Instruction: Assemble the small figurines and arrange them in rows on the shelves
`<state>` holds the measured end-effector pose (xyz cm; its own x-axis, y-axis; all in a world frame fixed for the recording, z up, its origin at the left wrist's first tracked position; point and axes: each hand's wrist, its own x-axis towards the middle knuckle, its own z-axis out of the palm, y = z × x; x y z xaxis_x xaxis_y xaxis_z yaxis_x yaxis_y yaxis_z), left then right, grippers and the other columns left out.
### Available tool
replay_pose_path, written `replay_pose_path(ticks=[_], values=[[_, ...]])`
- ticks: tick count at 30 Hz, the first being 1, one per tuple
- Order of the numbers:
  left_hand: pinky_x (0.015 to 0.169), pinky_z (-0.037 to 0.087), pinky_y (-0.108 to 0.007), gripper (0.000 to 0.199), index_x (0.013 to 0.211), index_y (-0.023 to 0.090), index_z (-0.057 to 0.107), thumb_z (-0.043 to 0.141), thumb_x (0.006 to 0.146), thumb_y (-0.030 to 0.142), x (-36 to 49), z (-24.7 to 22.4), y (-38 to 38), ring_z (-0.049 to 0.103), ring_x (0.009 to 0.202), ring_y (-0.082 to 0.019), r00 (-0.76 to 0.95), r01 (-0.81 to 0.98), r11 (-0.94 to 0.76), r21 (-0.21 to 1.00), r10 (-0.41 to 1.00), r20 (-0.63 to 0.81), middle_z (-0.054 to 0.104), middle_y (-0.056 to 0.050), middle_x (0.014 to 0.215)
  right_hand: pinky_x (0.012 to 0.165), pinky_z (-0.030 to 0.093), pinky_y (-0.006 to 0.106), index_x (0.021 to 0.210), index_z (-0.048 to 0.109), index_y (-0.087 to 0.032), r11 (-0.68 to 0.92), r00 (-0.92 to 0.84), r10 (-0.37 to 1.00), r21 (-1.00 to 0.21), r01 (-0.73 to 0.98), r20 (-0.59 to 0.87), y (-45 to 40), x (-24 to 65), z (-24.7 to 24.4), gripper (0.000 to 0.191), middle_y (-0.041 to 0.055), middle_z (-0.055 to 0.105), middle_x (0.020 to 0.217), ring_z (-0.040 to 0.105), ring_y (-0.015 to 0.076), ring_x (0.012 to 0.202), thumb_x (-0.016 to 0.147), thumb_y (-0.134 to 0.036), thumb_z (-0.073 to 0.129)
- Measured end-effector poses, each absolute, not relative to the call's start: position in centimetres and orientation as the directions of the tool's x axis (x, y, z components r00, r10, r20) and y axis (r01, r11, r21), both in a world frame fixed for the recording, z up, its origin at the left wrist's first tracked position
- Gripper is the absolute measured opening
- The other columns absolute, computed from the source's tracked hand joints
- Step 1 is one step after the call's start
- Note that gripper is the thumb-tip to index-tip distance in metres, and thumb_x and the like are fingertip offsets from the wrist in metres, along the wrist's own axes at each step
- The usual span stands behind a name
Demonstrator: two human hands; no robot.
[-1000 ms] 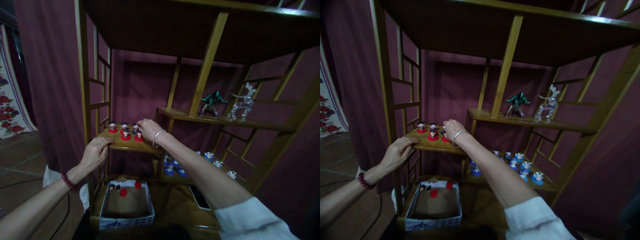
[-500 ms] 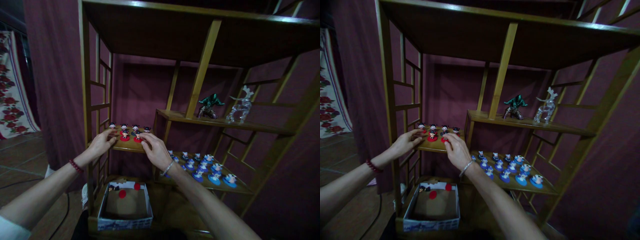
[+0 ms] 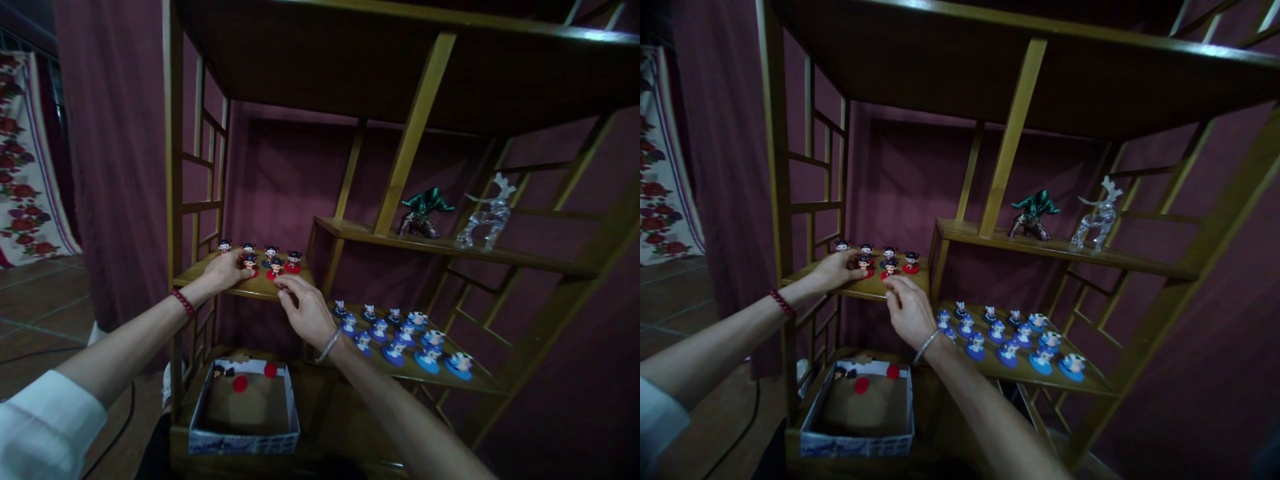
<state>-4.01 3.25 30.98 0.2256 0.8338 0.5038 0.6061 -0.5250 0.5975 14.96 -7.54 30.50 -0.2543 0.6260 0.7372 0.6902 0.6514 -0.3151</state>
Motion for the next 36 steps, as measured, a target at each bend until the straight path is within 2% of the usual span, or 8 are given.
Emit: replay_pose_path(ticks=[6,10,15,23,31,36], values=[[0.059,0.042,-0.024,0.034,0.084,0.019,0.063,0.064,0.059,0.043,-4.1,30.8,4.2,0.058,0.068,-0.016,0.206,0.571,-0.509,0.644,0.848,0.488,0.064,0.0,0.07,0.082,0.046,0.025,0.098,0.06,-0.02,0.652,-0.223,0.64,-0.365,0.664,0.736,-7.0,14.8,30.9,0.026,0.0044,0.062,0.098,0.057,0.013,0.09,0.08,-0.013,0.042],[0.058,0.042,-0.024,0.03,0.076,0.017,0.063,0.065,0.057,0.041,-4.0,30.8,4.6,0.057,0.064,-0.015,0.193,0.505,-0.514,0.693,0.85,0.489,0.062,0.0,0.066,0.089,0.042,0.026,0.096,0.06,-0.019,0.661,-0.169,0.567,-0.323,0.677,0.806,-6.3,14.4,31.7,0.027,0.0057,0.06,0.101,0.054,0.0142,0.097,0.079,-0.011,0.04],[0.059,0.042,-0.024,0.03,0.073,0.015,0.062,0.067,0.054,0.038,-4.8,31.1,4.6,0.056,0.063,-0.014,0.16,0.412,-0.507,0.757,0.858,0.488,0.062,0.0,0.065,0.095,0.038,0.03,0.104,0.057,-0.016,0.635,-0.118,0.503,-0.273,0.723,0.856,-4.8,13.9,32.4,0.031,0.0092,0.054,0.108,0.048,0.0171,0.105,0.076,-0.011,0.044],[0.06,0.042,-0.024,0.031,0.073,0.014,0.058,0.068,0.05,0.032,-7.8,32.8,3.4,0.054,0.06,-0.013,0.104,0.321,-0.423,0.847,0.905,0.412,0.06,0.0,0.063,0.098,0.036,0.032,0.109,0.054,-0.015,0.562,-0.069,0.585,-0.342,0.753,0.808,-2.4,14.3,32.0,0.038,0.0098,0.051,0.112,0.046,0.0185,0.108,0.072,-0.012,0.05],[0.058,0.042,-0.024,0.03,0.074,0.015,0.062,0.07,0.051,0.032,-8.8,32.7,3.3,0.057,0.063,-0.015,0.025,0.492,-0.385,0.78,0.902,0.43,0.062,0.0,0.062,0.09,0.041,0.032,0.115,0.048,-0.016,0.501,-0.062,0.69,-0.414,0.76,0.721,-1.6,14.3,31.8,0.043,0.0092,0.055,0.108,0.052,0.0169,0.1,0.072,-0.015,0.052],[0.057,0.041,-0.023,0.028,0.082,0.016,0.062,0.063,0.061,0.034,-9.6,31.2,5.0,0.058,0.066,-0.015,0.028,0.662,-0.367,0.654,0.883,0.468,0.063,-0.001,0.069,0.09,0.042,0.032,0.119,0.045,-0.018,0.488,-0.093,0.757,-0.465,0.738,0.647,-0.9,14.5,31.5,0.048,0.008,0.056,0.11,0.055,0.0157,0.097,0.071,-0.017,0.055]])
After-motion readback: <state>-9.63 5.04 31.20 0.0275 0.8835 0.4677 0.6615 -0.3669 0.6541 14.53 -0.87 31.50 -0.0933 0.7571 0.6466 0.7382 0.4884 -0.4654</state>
